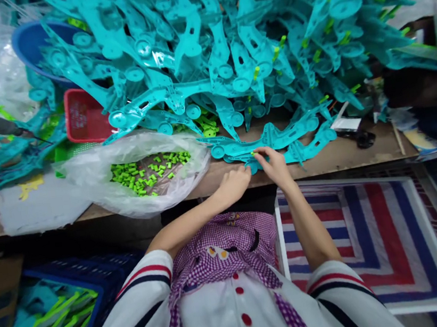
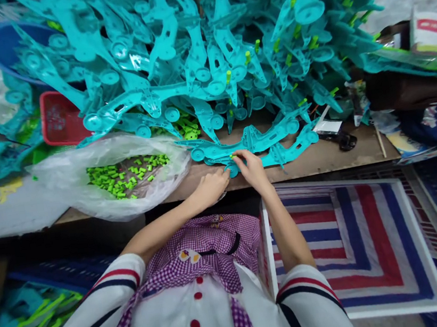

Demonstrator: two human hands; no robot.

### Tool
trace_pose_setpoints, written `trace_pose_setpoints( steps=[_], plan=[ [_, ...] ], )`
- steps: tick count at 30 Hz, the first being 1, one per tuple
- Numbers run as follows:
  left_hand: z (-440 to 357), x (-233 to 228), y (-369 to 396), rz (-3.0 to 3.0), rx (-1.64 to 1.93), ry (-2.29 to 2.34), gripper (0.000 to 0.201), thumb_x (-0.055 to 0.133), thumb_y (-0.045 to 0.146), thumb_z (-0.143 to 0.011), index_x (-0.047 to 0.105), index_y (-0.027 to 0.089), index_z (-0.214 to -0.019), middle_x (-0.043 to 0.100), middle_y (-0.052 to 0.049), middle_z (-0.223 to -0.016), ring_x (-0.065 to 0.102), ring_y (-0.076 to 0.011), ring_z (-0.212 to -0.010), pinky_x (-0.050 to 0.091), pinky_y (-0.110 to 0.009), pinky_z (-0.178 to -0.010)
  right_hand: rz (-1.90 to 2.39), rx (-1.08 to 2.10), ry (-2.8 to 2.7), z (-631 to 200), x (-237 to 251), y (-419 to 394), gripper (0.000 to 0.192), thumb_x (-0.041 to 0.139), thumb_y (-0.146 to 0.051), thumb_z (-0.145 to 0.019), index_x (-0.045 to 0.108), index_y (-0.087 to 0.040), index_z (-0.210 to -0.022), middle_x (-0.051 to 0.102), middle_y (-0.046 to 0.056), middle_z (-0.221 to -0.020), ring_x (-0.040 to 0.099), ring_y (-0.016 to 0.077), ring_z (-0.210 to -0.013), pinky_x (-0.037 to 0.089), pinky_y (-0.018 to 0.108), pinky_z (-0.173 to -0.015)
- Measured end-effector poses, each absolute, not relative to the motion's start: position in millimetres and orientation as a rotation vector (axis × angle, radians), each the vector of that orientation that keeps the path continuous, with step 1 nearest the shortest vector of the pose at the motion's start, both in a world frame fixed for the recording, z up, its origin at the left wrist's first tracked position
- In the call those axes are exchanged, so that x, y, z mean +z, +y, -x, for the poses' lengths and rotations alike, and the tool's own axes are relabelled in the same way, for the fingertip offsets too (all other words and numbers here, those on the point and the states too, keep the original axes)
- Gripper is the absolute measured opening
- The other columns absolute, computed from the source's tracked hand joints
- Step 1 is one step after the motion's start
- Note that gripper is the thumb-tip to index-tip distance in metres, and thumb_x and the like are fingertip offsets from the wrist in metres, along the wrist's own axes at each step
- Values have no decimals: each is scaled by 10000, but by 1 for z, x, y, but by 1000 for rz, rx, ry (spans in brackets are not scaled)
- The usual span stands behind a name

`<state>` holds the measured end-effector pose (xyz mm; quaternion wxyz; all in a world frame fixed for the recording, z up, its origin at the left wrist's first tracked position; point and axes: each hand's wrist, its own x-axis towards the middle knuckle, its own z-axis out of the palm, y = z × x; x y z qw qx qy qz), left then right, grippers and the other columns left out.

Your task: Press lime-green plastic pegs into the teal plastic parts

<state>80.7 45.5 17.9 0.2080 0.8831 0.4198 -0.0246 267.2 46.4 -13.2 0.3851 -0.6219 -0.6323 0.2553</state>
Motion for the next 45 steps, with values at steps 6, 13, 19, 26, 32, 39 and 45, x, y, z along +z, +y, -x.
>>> trace_pose_setpoints(
  steps=[6,13,19,26,32,39,45],
  plan=[
    [-67,13,34,-2428,-205,1251,462,374,90,-963,494,126,-1407,622,-196,-1127,704,-275,-918,544,-373,-769,1553,656,-1765,-261,-13,35,290,485,-435,-971,656,-208,-1031,709,95,-1044,652,226,-982,503,377,-892],
    [-56,13,28,-2460,-271,1257,488,339,82,-968,465,106,-1439,622,-198,-1094,704,-271,-892,549,-358,-724,1502,574,-2069,-246,-20,45,287,443,-384,-1001,657,-198,-1045,717,100,-1026,645,246,-979,449,382,-854],
    [-57,11,28,-2480,-209,1276,474,362,76,-960,490,92,-1416,626,-202,-1075,702,-275,-867,532,-344,-688,1490,516,-2131,-244,-18,45,289,423,-376,-1012,649,-203,-1065,717,96,-1039,640,240,-984,427,368,-843],
    [-59,13,24,-2363,-70,1299,439,306,99,-980,558,56,-1338,636,-202,-983,672,-247,-829,473,-302,-648,1464,489,-2406,-236,-15,58,307,383,-333,-1019,648,-190,-1080,705,109,-1007,616,251,-947,410,365,-808],
    [-60,10,22,-2417,-88,1283,451,276,95,-984,560,45,-1331,634,-191,-938,666,-250,-815,449,-289,-609,1421,531,-2412,-238,-25,63,293,397,-325,-1013,649,-187,-1069,715,103,-1016,625,246,-935,416,363,-816],
    [-58,7,24,-2446,-133,1295,449,323,92,-974,531,78,-1371,632,-195,-1013,692,-263,-855,502,-321,-673,1494,562,-2247,-235,-32,55,306,416,-345,-1005,671,-188,-1072,719,114,-1031,644,257,-944,451,398,-848],
    [-41,-14,35,-2212,107,1264,428,470,256,-977,541,194,-1395,652,-181,-1155,682,-305,-996,529,-431,-842,1465,576,-1913,-217,14,41,464,493,-462,-969,521,-239,-1375,665,106,-1113,631,253,-1025,508,430,-916]
  ],
)
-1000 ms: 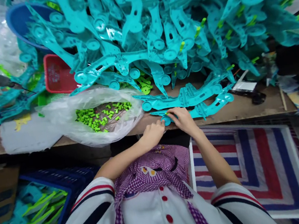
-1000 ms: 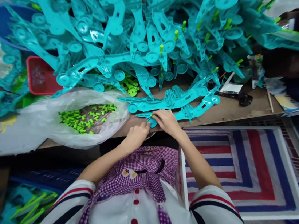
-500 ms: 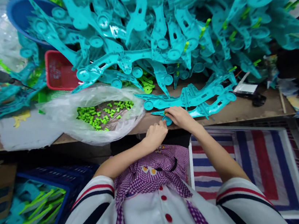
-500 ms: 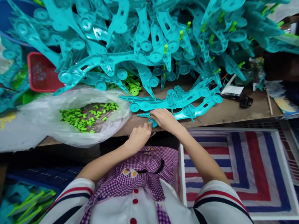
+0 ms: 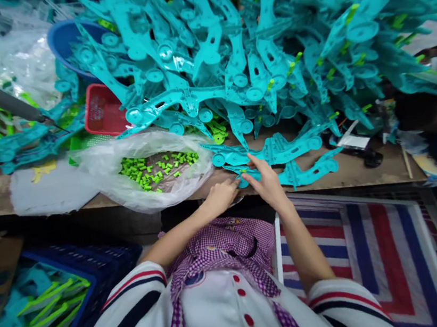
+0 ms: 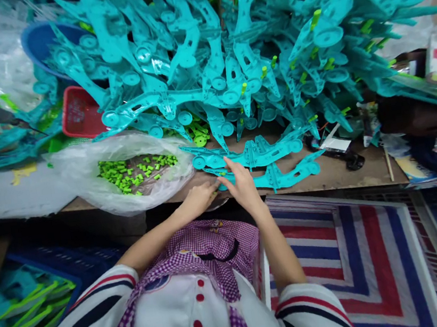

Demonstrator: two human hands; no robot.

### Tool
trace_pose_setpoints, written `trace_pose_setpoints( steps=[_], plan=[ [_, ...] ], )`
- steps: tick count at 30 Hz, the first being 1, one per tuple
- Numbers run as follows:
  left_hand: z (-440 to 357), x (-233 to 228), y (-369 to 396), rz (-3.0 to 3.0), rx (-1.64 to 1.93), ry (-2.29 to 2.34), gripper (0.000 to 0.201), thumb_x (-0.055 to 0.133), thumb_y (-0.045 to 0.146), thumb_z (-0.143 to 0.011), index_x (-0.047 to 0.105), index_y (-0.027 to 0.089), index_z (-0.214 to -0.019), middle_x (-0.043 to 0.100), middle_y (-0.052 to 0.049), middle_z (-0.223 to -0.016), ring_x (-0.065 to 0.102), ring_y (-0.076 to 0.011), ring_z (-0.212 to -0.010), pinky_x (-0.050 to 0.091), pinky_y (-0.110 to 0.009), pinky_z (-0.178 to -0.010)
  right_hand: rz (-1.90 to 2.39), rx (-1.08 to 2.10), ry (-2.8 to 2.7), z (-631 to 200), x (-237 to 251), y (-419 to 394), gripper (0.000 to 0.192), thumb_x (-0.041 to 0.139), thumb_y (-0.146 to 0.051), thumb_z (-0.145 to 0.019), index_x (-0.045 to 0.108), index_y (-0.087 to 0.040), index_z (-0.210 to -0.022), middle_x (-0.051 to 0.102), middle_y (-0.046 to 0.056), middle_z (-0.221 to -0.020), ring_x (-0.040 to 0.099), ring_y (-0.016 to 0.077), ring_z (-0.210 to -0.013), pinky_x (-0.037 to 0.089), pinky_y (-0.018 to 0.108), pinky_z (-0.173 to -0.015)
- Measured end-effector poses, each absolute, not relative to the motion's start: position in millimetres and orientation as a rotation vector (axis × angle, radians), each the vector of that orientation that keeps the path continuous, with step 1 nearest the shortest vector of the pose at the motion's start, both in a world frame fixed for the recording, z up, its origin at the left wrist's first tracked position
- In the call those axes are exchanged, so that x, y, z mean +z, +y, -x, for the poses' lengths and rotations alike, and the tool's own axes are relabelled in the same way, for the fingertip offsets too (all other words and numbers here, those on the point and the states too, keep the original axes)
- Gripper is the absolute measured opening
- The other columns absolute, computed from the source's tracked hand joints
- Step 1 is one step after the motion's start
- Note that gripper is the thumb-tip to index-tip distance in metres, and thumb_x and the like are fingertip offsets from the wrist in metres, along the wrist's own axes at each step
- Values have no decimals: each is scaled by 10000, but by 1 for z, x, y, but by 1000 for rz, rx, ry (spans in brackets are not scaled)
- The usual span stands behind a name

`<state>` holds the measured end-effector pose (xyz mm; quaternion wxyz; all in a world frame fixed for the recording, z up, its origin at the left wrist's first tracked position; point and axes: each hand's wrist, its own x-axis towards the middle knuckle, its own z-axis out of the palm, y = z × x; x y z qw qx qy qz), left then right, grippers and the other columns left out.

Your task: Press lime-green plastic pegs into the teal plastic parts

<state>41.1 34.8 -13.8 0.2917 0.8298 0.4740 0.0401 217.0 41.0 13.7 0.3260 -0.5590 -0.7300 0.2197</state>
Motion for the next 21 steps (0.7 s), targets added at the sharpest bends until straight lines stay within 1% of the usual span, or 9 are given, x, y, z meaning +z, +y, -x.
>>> trace_pose_setpoints(
  steps=[2,5,8,10,13,15,17,19,21],
  plan=[
    [-36,-22,36,-2128,323,1257,424,488,287,-976,562,169,-1376,656,-178,-1199,655,-299,-1081,507,-426,-915,1442,525,-1697,-202,37,47,406,457,-464,-985,563,-255,-1317,662,88,-1091,634,226,-996,520,402,-912],
    [-31,-25,34,-2002,631,1299,420,491,283,-973,584,115,-1346,677,-179,-1175,646,-276,-1090,483,-414,-961,1391,526,-1497,-183,57,57,344,448,-468,-987,634,-236,-1160,664,70,-1038,630,204,-958,527,373,-881],
    [-25,-20,30,-1867,787,1316,426,485,258,-963,578,131,-1359,696,-154,-1128,652,-249,-1034,487,-402,-946,1336,815,-1665,-175,48,47,281,546,-470,-942,666,-231,-1028,661,50,-933,626,190,-853,536,348,-807],
    [-22,-17,27,-1804,788,1302,453,496,232,-943,557,159,-1386,697,-139,-1133,650,-245,-1024,490,-404,-941,1345,945,-1739,-174,32,30,265,562,-459,-933,666,-228,-1012,643,61,-937,616,192,-833,533,343,-780],
    [-19,-17,23,-1780,727,1260,502,535,203,-904,541,173,-1405,693,-132,-1170,642,-252,-1065,483,-414,-967,1386,928,-1688,-175,14,7,261,570,-449,-928,658,-213,-997,603,76,-945,598,202,-838,520,338,-751],
    [-20,-17,21,-1785,692,1218,523,547,197,-890,532,158,-1411,692,-136,-1178,643,-251,-1076,485,-412,-971,1396,930,-1699,-178,12,-1,244,569,-440,-930,655,-212,-930,590,63,-887,587,198,-805,505,327,-715],
    [-23,-17,19,-1777,679,1164,517,549,194,-884,542,152,-1399,695,-133,-1178,648,-243,-1073,489,-402,-969,1429,925,-1749,-180,14,-2,251,533,-426,-952,638,-216,-864,589,55,-844,577,195,-784,490,325,-711],
    [-25,-16,19,-1745,698,1133,443,548,193,-881,609,158,-1318,702,-121,-1178,649,-236,-1078,484,-389,-978,1462,897,-1786,-182,15,0,278,494,-425,-972,608,-219,-824,590,50,-818,573,192,-780,482,322,-723],
    [-27,-15,19,-1696,717,1147,325,552,199,-876,683,160,-1170,722,-102,-1132,658,-229,-1045,487,-367,-961,1475,846,-1767,-182,13,3,291,472,-437,-982,585,-219,-826,595,49,-819,577,190,-788,481,317,-733]
  ],
)
